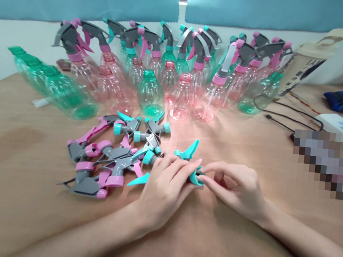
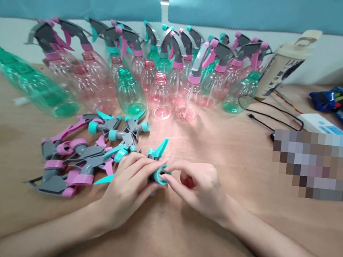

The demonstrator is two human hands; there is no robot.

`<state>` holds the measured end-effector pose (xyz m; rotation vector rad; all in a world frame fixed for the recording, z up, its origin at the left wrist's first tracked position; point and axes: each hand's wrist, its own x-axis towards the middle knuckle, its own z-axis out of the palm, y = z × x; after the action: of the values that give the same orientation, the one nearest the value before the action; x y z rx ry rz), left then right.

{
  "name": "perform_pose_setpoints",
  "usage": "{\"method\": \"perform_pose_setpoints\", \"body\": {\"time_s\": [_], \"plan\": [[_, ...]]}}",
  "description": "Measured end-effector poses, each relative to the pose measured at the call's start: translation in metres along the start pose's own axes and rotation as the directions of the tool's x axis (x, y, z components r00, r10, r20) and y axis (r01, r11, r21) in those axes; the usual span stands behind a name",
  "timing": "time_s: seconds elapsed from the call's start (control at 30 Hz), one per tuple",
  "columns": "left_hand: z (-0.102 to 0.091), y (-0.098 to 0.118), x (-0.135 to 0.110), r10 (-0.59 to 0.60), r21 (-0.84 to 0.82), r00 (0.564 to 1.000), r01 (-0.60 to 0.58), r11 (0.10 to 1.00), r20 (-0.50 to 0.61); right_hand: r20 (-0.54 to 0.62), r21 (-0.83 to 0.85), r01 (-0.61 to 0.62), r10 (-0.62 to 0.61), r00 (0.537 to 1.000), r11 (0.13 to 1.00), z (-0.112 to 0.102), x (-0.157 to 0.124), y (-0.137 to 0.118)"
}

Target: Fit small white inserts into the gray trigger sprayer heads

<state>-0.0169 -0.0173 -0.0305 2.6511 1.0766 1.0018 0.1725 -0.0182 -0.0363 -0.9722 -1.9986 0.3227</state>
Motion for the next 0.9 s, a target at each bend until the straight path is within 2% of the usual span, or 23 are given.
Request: {"method": "perform_pose_setpoints", "body": {"time_s": [0.13, 0.3, 0.4, 0.63, 0.73, 0.9], "plan": [[0.0006, -0.0001, -0.0012, -0.013, -0.022, 1.0, 0.014, 1.0, 0.021, 0.014, 0.054, 0.057, -0.058, 0.998, 0.997, 0.0002, -0.001, -0.0007], [0.0012, -0.0021, -0.002, -0.029, -0.027, 1.0, 0.029, 0.999, 0.012, -0.007, -0.044, 0.054, -0.054, 0.999, 0.998, -0.0009, 0.0003, -0.0009], [0.001, -0.0019, -0.0019, -0.028, -0.027, 0.999, 0.028, 0.999, 0.019, -0.002, 0.001, 0.103, -0.103, 0.995, 0.995, -0.0008, 0.0004, -0.0014], [-0.0008, -0.0005, -0.0008, -0.058, 0.026, 0.998, 0.057, 0.998, 0.011, 0.01, -0.119, 0.055, -0.054, 0.998, 0.991, -0.0022, -0.001, -0.004], [0.001, -0.0003, -0.0006, -0.062, 0.056, 0.998, 0.061, 0.997, 0.013, 0.032, -0.026, 0.074, -0.073, 0.997, 0.997, -0.0028, -0.0007, -0.003], [-0.0001, 0.0009, -0.0002, -0.079, 0.009, 0.997, 0.079, 0.997, 0.012, 0.069, 0.118, 0.006, -0.014, 0.998, 0.993, -0.0042, -0.0006, -0.0009]]}}
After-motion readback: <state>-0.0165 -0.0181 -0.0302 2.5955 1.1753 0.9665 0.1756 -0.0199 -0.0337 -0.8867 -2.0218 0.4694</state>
